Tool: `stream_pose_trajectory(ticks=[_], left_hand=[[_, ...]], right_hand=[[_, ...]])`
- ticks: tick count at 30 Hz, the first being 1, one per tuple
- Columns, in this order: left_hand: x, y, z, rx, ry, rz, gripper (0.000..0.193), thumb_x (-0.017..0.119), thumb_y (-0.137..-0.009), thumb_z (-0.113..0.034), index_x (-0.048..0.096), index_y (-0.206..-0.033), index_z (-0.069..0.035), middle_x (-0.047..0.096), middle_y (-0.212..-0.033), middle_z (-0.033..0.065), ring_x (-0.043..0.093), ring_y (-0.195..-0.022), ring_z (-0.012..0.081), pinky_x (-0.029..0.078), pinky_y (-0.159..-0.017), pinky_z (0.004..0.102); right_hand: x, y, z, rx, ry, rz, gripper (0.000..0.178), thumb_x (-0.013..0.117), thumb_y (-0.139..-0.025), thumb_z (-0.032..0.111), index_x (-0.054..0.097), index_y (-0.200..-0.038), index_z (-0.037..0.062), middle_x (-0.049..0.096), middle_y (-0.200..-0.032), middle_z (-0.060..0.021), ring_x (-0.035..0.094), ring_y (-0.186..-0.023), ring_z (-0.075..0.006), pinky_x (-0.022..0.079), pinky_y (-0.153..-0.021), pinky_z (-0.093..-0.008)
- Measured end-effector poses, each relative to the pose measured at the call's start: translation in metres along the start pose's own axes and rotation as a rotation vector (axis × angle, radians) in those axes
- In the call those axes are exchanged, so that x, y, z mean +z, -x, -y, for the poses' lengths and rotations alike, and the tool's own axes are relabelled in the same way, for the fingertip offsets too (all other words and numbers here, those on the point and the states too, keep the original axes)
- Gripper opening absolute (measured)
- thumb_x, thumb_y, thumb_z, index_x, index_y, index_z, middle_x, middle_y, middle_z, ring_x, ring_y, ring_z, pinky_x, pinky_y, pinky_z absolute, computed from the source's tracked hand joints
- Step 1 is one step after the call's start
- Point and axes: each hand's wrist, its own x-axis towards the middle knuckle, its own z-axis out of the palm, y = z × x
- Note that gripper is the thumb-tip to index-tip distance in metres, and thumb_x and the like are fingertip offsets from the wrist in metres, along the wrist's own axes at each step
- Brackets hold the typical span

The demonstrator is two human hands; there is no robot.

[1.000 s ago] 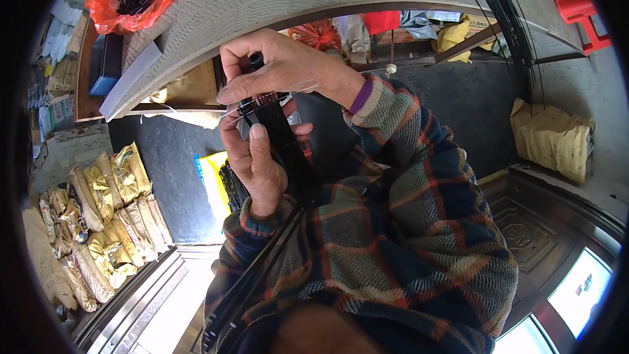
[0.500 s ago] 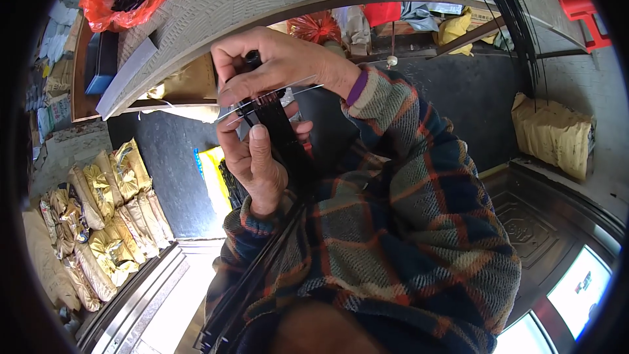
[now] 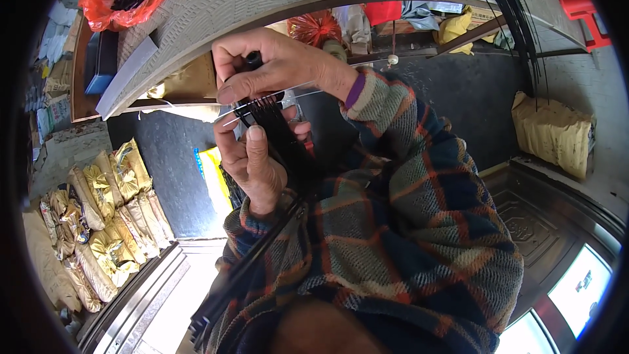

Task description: The person is assembling black wire bundles and attaching plastic connectors at a workbench using pliers.

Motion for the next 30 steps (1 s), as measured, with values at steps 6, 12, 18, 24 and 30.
stream_pose_trajectory(ticks=[6, 12, 18, 24, 30], left_hand=[[-0.007, 0.006, -0.007, -0.028, 0.086, 0.032, 0.029, 0.044, -0.090, -0.004, 0.028, -0.114, -0.006, 0.055, -0.100, 0.0290, 0.061, -0.087, 0.0353, 0.055, -0.071, 0.0421], [-0.006, 0.005, 0.001, -0.015, 0.106, -0.028, 0.031, 0.045, -0.088, -0.001, 0.029, -0.113, -0.006, 0.055, -0.099, 0.0257, 0.062, -0.085, 0.0360, 0.056, -0.071, 0.0458], [-0.011, 0.009, 0.001, -0.005, 0.055, -0.019, 0.032, 0.045, -0.088, -0.001, 0.029, -0.114, -0.006, 0.055, -0.098, 0.0245, 0.062, -0.082, 0.0354, 0.056, -0.070, 0.0457], [-0.006, 0.010, -0.002, 0.018, 0.136, -0.021, 0.033, 0.045, -0.087, 0.001, 0.029, -0.115, -0.005, 0.052, -0.105, 0.0259, 0.061, -0.087, 0.0348, 0.056, -0.070, 0.0463], [-0.011, 0.009, -0.001, 0.027, 0.074, 0.045, 0.032, 0.046, -0.087, 0.000, 0.030, -0.114, -0.004, 0.052, -0.106, 0.0251, 0.061, -0.086, 0.0340, 0.056, -0.071, 0.0467]], right_hand=[[0.009, -0.008, 0.010, 0.042, 0.004, 0.031, 0.028, 0.068, -0.078, 0.021, 0.045, -0.077, 0.0043, 0.055, -0.074, -0.0033, 0.043, -0.052, -0.0017, 0.034, -0.044, -0.0165], [0.011, 0.005, 0.000, 0.074, -0.095, -0.088, 0.026, 0.066, -0.080, 0.021, 0.045, -0.079, 0.0044, 0.054, -0.074, -0.0032, 0.039, -0.050, -0.0005, 0.032, -0.043, -0.0154], [0.009, 0.000, 0.009, 0.085, -0.048, -0.037, 0.025, 0.066, -0.080, 0.020, 0.046, -0.080, 0.0040, 0.054, -0.076, -0.0036, 0.040, -0.051, 0.0001, 0.032, -0.043, -0.0147], [0.015, 0.000, 0.012, 0.190, -0.156, -0.007, 0.024, 0.066, -0.079, 0.018, 0.047, -0.079, 0.0037, 0.054, -0.075, -0.0036, 0.040, -0.051, -0.0002, 0.033, -0.044, -0.0153], [0.024, 0.013, 0.002, -0.009, -0.118, -0.194, 0.023, 0.065, -0.079, 0.017, 0.046, -0.078, 0.0041, 0.054, -0.073, -0.0030, 0.041, -0.049, -0.0021, 0.033, -0.045, -0.0170]])
